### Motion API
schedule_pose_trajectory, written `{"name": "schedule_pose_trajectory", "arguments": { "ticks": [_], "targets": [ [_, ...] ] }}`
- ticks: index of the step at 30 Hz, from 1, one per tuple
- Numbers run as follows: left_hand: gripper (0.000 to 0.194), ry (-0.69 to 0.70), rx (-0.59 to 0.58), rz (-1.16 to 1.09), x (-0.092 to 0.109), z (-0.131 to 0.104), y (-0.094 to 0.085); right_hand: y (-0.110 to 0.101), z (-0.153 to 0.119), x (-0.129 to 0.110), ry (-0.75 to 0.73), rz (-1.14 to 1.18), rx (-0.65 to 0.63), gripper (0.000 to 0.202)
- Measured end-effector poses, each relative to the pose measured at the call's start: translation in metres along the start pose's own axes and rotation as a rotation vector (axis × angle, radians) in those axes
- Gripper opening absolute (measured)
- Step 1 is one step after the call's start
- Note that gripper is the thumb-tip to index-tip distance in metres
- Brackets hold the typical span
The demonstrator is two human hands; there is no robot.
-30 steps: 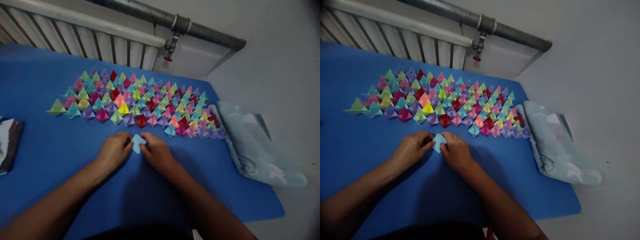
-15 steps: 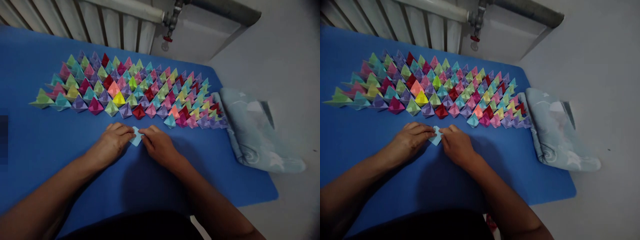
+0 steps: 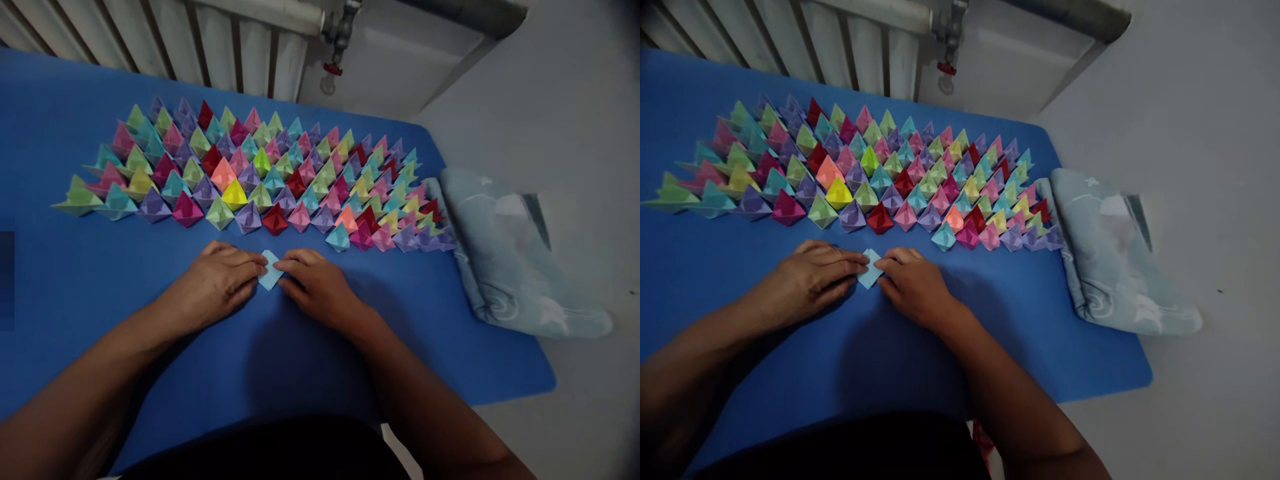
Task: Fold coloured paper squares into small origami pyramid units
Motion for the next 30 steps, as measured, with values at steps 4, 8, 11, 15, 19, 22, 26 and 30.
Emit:
{"name": "schedule_pose_trajectory", "arguments": {
  "ticks": [4, 8, 11, 15, 19, 22, 26, 30],
  "targets": [
    [0.027, 0.019, 0.000, -0.012, -0.001, 0.000, -0.002, 0.001, 0.000, 0.002, 0.006, 0.018, 0.025, 0.027],
    [0.030, -0.006, 0.015, -0.011, 0.001, 0.001, -0.003, 0.003, 0.000, 0.003, 0.011, 0.025, 0.045, 0.026],
    [0.027, -0.030, 0.031, 0.015, 0.003, 0.001, -0.002, 0.004, 0.001, 0.004, 0.017, 0.022, 0.057, 0.025],
    [0.021, -0.033, 0.069, 0.043, 0.005, 0.002, 0.000, 0.005, 0.001, 0.004, 0.019, 0.010, 0.071, 0.025],
    [0.019, -0.001, 0.102, 0.037, 0.005, 0.001, 0.001, 0.005, 0.000, 0.003, 0.009, -0.036, 0.090, 0.024],
    [0.022, 0.026, 0.106, 0.041, 0.005, 0.001, 0.002, 0.006, 0.000, 0.002, 0.008, -0.070, 0.063, 0.023],
    [0.025, 0.008, 0.082, 0.070, 0.007, 0.001, 0.001, 0.006, -0.001, 0.002, 0.020, -0.089, 0.029, 0.022],
    [0.025, -0.006, 0.076, 0.130, 0.011, 0.002, 0.000, 0.006, 0.000, 0.002, 0.044, -0.087, 0.019, 0.021]
  ]
}}
Point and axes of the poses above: each hand's wrist, its own z-axis towards the middle knuckle, its own y-axis out of the palm, x = y × z, the point moved 3 cm from there along z, towards the middle knuckle, and after that the axes turned 4 degrees about -x, right-handed, at the moved point
